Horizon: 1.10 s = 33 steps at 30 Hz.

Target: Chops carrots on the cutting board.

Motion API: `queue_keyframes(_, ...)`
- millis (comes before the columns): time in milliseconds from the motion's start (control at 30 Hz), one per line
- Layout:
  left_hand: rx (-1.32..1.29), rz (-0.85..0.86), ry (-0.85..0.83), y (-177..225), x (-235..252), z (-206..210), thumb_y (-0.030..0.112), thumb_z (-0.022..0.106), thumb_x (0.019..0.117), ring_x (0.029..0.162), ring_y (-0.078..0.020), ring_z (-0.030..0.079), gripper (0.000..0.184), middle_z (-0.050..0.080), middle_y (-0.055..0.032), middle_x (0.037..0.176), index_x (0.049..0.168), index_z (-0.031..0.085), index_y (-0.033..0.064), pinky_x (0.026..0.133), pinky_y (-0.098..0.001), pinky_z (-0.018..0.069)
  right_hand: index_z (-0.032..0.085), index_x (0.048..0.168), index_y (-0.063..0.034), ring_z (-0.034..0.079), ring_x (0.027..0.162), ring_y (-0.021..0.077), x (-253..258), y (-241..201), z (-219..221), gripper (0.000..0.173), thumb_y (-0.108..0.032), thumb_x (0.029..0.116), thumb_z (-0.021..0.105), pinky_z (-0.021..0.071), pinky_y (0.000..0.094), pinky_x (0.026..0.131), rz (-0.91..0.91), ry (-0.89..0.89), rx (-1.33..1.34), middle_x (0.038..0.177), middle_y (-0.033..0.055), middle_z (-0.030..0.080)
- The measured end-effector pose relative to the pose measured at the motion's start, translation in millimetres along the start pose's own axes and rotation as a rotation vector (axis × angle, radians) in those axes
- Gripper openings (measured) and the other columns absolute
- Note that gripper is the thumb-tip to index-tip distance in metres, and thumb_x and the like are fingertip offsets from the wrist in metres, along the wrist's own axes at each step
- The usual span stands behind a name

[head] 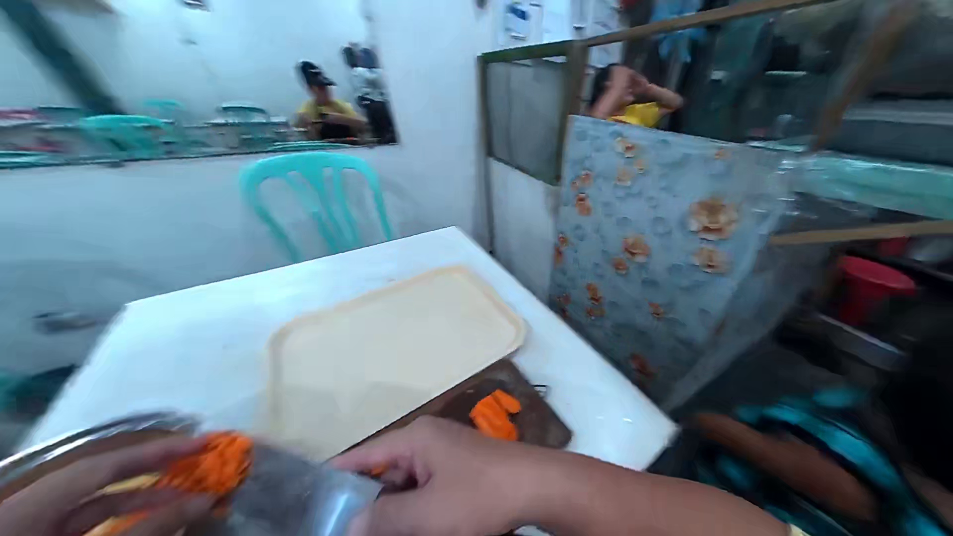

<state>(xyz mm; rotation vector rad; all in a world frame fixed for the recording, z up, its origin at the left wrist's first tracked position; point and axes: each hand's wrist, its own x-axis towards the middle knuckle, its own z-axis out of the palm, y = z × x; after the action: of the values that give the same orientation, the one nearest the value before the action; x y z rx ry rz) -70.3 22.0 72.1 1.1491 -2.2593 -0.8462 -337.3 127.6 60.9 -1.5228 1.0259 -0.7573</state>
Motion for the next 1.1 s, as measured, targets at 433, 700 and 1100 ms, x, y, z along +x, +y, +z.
queue_keyframes(433, 0.392, -0.044, 0.664, -58.3, -23.3, 34.1, 0.039, 0.06, 0.1003, 0.108, -0.0425, 0.065, 0.041, 0.068, -0.0204, 0.117, 0.121, 0.07, 0.0046, 0.089, -0.0635, 0.0522, 0.043, 0.155, -0.0101, 0.063, 0.059, 0.0128, 67.3, -12.3, 38.6, 0.049, -0.014, 0.1068, 0.053, 0.0555, 0.028, 0.053, 0.207, -0.164, 0.046, 0.096, 0.0094, 0.068)
queue_keyframes(700, 0.527, -0.132, 0.681, -70.0, -27.4, 30.0, 0.006, 0.067, 0.0972, 0.094, -0.0451, 0.068, 0.011, 0.068, -0.0248, 0.103, 0.104, 0.071, -0.0021, 0.08, -0.0647, 0.0549, 0.049, 0.15, -0.0116, 0.065, 0.059, 0.0099, 28.4, -4.0, 15.4, 0.047, -0.013, 0.104, 0.054, 0.0561, 0.0256, 0.049, 0.108, -0.119, 0.089, 0.096, 0.0043, 0.072)
queue_keyframes(1100, 0.507, -0.049, 0.701, -59.5, -37.4, 20.7, -0.004, 0.063, 0.0923, 0.094, -0.0351, 0.07, 0.019, 0.069, -0.0183, 0.113, 0.105, 0.074, 0.0035, 0.077, -0.0556, 0.0588, 0.041, 0.152, 0.0013, 0.069, 0.069, 0.0093, -73.1, 47.5, -19.0, 0.051, -0.001, 0.102, 0.052, 0.0594, 0.0273, 0.057, -0.001, 0.154, 0.095, 0.109, 0.0032, 0.074)
